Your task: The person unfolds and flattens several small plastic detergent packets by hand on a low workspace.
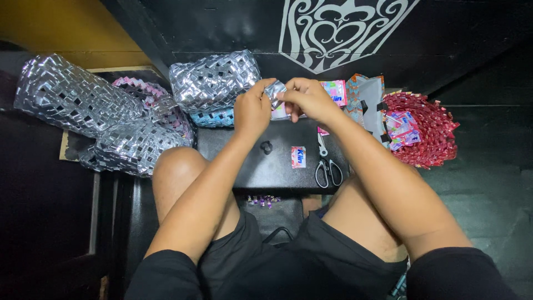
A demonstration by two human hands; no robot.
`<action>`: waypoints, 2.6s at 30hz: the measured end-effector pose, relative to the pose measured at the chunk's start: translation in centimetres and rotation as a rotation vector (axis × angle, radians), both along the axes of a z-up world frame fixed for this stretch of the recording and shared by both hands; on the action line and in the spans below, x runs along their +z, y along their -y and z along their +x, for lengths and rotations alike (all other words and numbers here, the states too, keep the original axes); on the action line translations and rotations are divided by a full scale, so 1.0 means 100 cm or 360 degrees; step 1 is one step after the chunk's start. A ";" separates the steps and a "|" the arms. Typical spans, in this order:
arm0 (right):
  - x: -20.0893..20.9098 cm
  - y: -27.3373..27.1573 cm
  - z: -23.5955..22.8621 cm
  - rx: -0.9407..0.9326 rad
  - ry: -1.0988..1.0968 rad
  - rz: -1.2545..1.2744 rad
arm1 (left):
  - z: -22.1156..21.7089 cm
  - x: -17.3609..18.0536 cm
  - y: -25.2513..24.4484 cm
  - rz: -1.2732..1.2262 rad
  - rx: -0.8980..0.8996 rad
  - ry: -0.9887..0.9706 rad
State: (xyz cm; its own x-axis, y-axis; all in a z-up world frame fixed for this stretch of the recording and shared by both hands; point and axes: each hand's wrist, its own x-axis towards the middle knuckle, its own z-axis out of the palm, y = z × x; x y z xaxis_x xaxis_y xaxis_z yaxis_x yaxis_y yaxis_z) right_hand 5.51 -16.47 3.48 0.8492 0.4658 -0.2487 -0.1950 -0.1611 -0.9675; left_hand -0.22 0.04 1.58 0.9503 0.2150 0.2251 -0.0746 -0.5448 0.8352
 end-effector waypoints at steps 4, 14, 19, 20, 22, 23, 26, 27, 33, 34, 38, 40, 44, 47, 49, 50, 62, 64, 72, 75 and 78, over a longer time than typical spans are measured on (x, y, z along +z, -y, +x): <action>0.007 -0.001 -0.010 0.0116 -0.0109 0.0094 | -0.001 0.001 0.002 -0.0082 -0.0028 -0.0001; 0.001 -0.001 -0.002 0.0108 -0.0073 0.0123 | 0.002 -0.003 0.006 -0.0144 -0.0007 -0.0005; -0.001 0.000 -0.004 0.0116 -0.0061 0.0125 | 0.000 -0.001 0.003 0.0107 0.0019 0.0061; -0.001 0.000 -0.005 0.0126 -0.0065 0.0114 | 0.001 -0.004 0.001 0.0086 0.0044 0.0064; -0.001 -0.001 -0.006 0.0138 -0.0069 0.0103 | 0.000 -0.002 -0.001 0.0066 0.0071 0.0069; -0.001 -0.002 -0.005 0.0123 -0.0076 0.0103 | -0.002 0.002 -0.002 0.0088 0.0071 0.0051; -0.004 -0.002 -0.003 0.0089 -0.0064 0.0085 | -0.001 0.004 -0.002 0.0146 0.0033 0.0058; -0.005 -0.003 -0.003 0.0077 -0.0048 0.0069 | 0.000 0.002 -0.002 0.0182 0.0000 0.0081; -0.015 0.006 0.009 -0.0051 0.0006 0.0036 | 0.002 0.000 -0.004 0.0058 -0.0130 0.0194; -0.010 0.006 0.007 -0.0053 0.0007 0.0037 | 0.004 -0.001 -0.003 0.0058 -0.0132 0.0195; -0.002 0.006 0.004 -0.0096 0.0025 0.0044 | 0.005 -0.002 0.000 0.0016 -0.0154 0.0170; -0.008 0.007 0.006 -0.0088 0.0033 0.0043 | 0.003 0.000 0.000 0.0007 -0.0162 0.0144; -0.023 0.010 0.013 -0.0061 0.0137 -0.0008 | 0.000 0.009 -0.002 -0.0392 -0.0218 -0.0064; -0.023 0.010 0.013 -0.0058 0.0153 -0.0017 | -0.001 0.011 -0.004 -0.0600 -0.0244 -0.0179; -0.020 0.010 0.012 -0.0063 0.0162 -0.0019 | 0.003 0.009 -0.003 -0.0671 -0.0248 -0.0195; -0.019 0.008 0.011 -0.0046 0.0161 -0.0017 | 0.005 0.005 -0.003 -0.0686 -0.0220 -0.0231; -0.005 0.007 0.003 0.0026 0.0118 0.0077 | 0.012 -0.008 -0.012 -0.0384 0.0029 -0.0231; -0.013 0.008 0.006 0.0042 0.0145 0.0017 | 0.007 0.000 -0.010 -0.0311 0.0055 -0.0223; -0.045 0.015 0.007 0.0749 0.0906 -0.1616 | 0.002 0.005 -0.008 -0.0157 0.0175 -0.0013; -0.075 0.013 0.007 0.0916 0.0863 -0.1684 | 0.001 0.006 -0.008 -0.0140 0.0167 0.0011; -0.077 0.010 0.009 0.0950 0.0789 -0.1766 | 0.000 0.011 -0.007 -0.0161 0.0174 0.0036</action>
State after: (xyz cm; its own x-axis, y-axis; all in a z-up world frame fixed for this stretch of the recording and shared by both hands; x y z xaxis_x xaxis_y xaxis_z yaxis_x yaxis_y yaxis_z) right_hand 6.40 -17.52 -4.22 0.6988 0.5473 -0.4605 0.5069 -0.8332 -0.2210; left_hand -0.26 0.74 2.67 0.9150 0.3395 0.2182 -0.0390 -0.4640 0.8850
